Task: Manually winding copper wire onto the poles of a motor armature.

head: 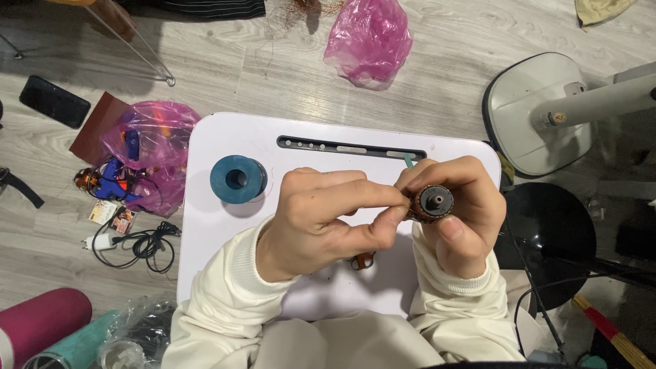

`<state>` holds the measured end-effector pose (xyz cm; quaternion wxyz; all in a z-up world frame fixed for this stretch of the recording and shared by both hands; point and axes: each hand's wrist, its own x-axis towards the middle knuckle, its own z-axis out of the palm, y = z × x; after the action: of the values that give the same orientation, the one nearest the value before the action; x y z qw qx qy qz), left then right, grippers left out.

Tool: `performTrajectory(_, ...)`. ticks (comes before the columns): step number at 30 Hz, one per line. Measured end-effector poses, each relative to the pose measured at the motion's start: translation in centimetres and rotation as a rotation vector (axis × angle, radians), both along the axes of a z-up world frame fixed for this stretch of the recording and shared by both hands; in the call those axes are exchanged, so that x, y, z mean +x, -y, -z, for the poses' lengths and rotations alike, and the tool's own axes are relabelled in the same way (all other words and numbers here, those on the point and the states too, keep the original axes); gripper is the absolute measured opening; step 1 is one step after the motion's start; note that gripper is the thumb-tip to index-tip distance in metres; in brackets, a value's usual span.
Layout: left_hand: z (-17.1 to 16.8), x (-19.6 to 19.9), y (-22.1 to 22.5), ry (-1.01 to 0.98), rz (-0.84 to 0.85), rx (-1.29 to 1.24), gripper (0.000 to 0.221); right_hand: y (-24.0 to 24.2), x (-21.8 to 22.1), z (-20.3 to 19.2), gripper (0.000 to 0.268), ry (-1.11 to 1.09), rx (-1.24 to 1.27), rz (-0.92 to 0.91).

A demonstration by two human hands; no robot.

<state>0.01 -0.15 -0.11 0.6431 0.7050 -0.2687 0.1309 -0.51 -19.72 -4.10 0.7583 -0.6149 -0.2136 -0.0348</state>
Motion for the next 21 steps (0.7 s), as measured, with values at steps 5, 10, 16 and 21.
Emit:
performTrajectory(5, 0.1, -0.1, 0.1, -0.034, 0.013, -0.017, 0.021, 0.1, 0.0, 0.1, 0.033, -0.022, 0.023, -0.025)
performTrajectory(10, -0.3, -0.1, 0.2, -0.077, 0.021, -0.037, 0.02, -0.1, 0.4, -0.1, 0.03, -0.04, 0.088, -0.067)
performTrajectory(16, -0.3, 0.1, 0.2, -0.173, 0.057, -0.079, 0.018, -0.1, 0.4, -0.2, 0.036, -0.028, 0.11, -0.095)
performTrajectory(21, -0.4, 0.0, 0.0, -0.227, 0.1, -0.12, 0.017, -0.6, 0.2, -1.1, 0.036, -0.053, 0.064, -0.111)
